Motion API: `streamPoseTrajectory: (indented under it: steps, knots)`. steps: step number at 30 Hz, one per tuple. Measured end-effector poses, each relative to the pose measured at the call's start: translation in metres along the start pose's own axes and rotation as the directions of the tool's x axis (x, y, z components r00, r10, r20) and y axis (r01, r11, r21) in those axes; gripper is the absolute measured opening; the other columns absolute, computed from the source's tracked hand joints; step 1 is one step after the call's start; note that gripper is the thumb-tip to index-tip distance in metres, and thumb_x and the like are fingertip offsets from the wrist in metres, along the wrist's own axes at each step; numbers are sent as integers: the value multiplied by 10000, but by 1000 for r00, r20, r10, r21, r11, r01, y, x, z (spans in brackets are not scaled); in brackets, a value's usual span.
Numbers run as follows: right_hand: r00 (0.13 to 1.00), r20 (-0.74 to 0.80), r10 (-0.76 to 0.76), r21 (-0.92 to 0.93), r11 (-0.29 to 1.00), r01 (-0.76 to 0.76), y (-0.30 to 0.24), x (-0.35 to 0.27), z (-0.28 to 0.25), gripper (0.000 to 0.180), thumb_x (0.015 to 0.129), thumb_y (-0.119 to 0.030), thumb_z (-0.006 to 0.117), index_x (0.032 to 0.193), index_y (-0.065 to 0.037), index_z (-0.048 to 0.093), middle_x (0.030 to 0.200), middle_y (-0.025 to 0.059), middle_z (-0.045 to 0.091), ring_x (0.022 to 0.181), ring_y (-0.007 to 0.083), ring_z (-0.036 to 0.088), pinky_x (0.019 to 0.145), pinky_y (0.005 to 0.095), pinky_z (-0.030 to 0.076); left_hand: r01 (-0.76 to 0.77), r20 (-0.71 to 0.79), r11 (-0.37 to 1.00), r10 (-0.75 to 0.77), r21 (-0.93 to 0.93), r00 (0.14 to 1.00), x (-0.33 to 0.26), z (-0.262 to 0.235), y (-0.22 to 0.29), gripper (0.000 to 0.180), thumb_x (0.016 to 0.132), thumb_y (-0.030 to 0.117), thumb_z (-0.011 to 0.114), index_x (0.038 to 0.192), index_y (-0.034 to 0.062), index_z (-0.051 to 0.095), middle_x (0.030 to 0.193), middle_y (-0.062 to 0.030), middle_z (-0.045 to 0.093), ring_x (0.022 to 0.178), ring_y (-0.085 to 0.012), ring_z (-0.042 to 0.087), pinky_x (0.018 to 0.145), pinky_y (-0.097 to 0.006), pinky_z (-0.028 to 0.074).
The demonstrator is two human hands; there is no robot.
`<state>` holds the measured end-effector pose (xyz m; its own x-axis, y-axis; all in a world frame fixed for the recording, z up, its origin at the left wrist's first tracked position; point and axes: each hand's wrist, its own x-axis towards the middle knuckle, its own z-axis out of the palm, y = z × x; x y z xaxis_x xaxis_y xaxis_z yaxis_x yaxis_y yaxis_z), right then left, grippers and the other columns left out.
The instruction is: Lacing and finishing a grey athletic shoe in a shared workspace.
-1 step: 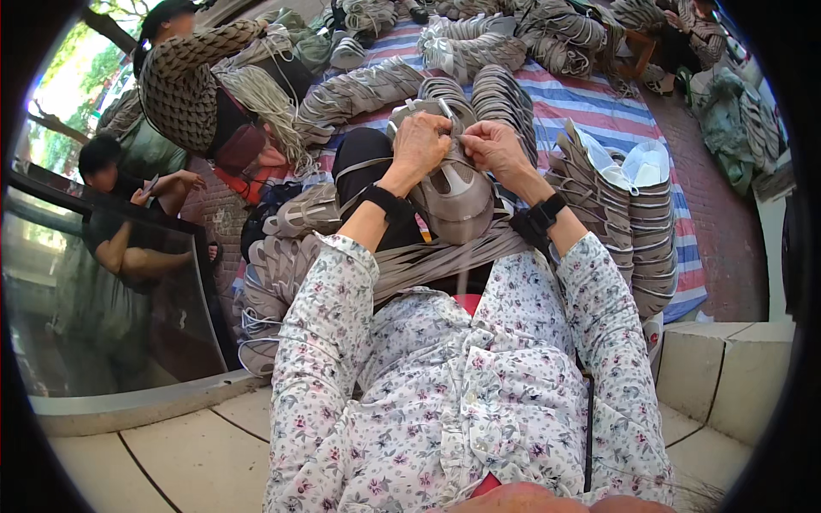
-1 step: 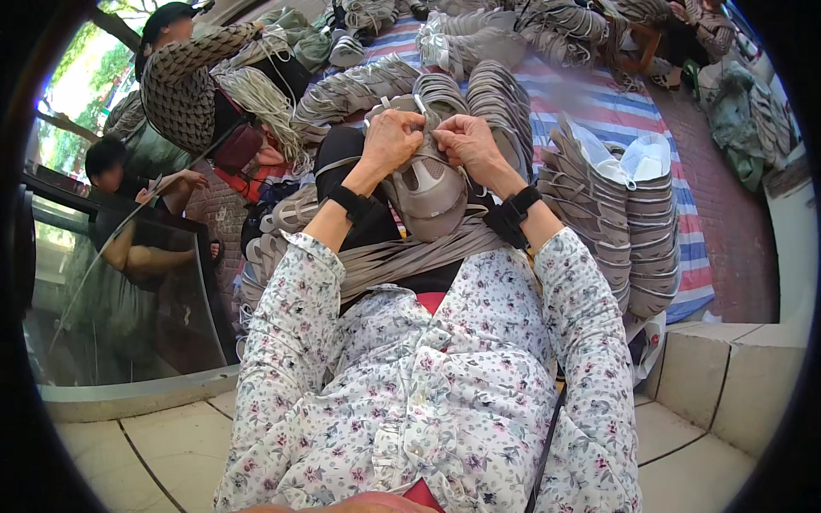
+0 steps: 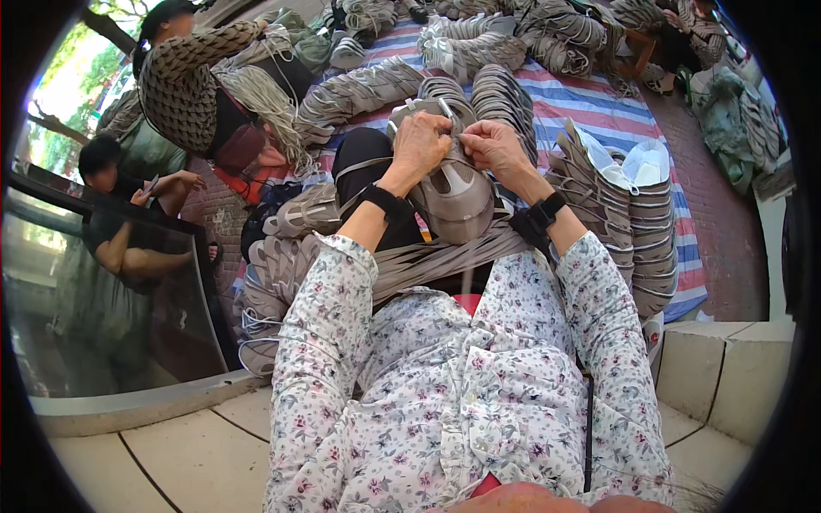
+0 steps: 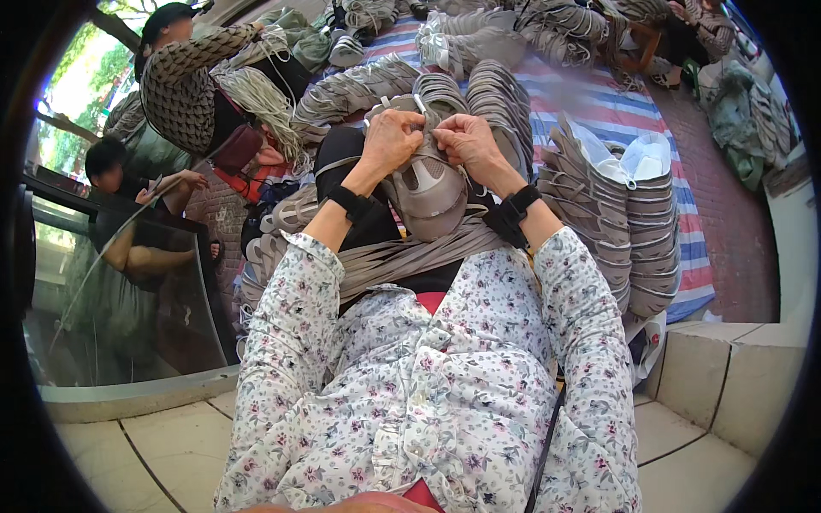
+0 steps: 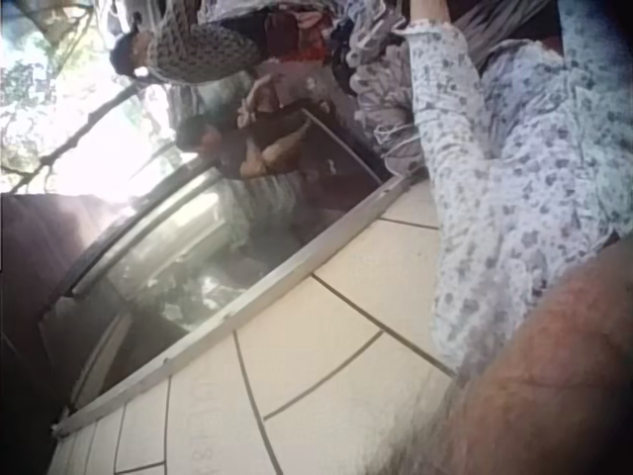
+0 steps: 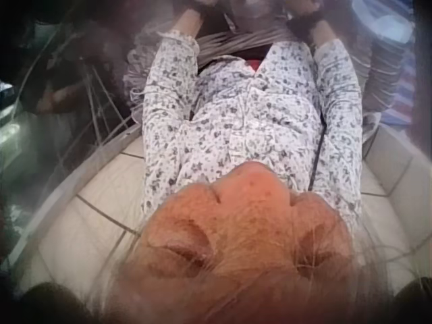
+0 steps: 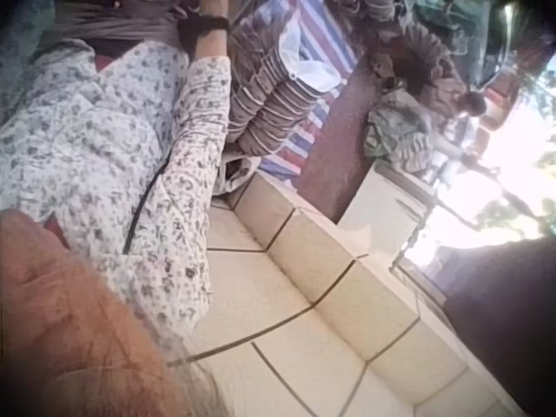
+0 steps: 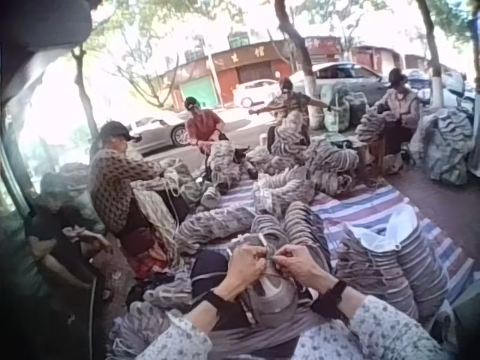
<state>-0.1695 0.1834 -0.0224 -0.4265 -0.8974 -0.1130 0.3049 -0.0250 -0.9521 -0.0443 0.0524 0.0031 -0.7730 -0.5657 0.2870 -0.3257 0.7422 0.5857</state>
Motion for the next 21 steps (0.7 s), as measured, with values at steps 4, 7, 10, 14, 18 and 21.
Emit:
streamPoseTrajectory:
  steps: [4,7,10,14,18,21]
  knots:
    - [998,42,48,13,999,-48,-5,2,1,74,891,-89,666,883,-42,610,687,9,584,503,40,447,430,180,347,-68,12,996,69,-53,998,-3,-5,2,241,705,140,629,909,73,738,804,-219,667,775,-377,654,729,-428,524]
    - [998,25,59,14,998,-60,-3,1,4,74,917,-101,636,934,-38,601,702,-3,569,475,24,392,423,177,320,-79,-5,991,79,-105,997,-8,-5,2,198,718,138,622,848,36,729,746,-220,653,730,-378,648,709,-419,524]
    - [998,35,60,97,993,-63,-7,-2,3,62,891,-67,658,910,-37,607,713,14,587,496,41,439,421,177,330,-147,-102,984,136,-104,985,-10,-2,0,178,720,128,625,820,21,725,719,-204,654,697,-367,651,688,-401,526]
    - [1000,4,-16,185,983,15,-17,7,-12,98,888,-64,659,961,-31,603,719,25,588,491,52,450,425,176,346,-40,-105,981,20,-190,994,-14,-10,3,183,723,120,647,843,9,729,649,-151,652,602,-253,651,600,-327,514]
    - [989,-52,-136,51,989,139,-42,19,-37,127,883,-69,665,985,-28,602,731,24,591,510,49,470,433,179,362,-101,-187,991,84,-84,979,-19,-30,-11,168,751,136,650,842,32,746,579,-76,633,514,-137,609,521,-263,478]
    - [943,-169,-287,-87,957,276,-66,30,-72,148,872,-84,678,992,-32,607,744,25,599,534,48,490,448,178,379,-53,-275,989,89,138,957,-26,-72,-45,157,783,155,632,837,75,757,594,-74,643,525,-119,614,522,-281,483]
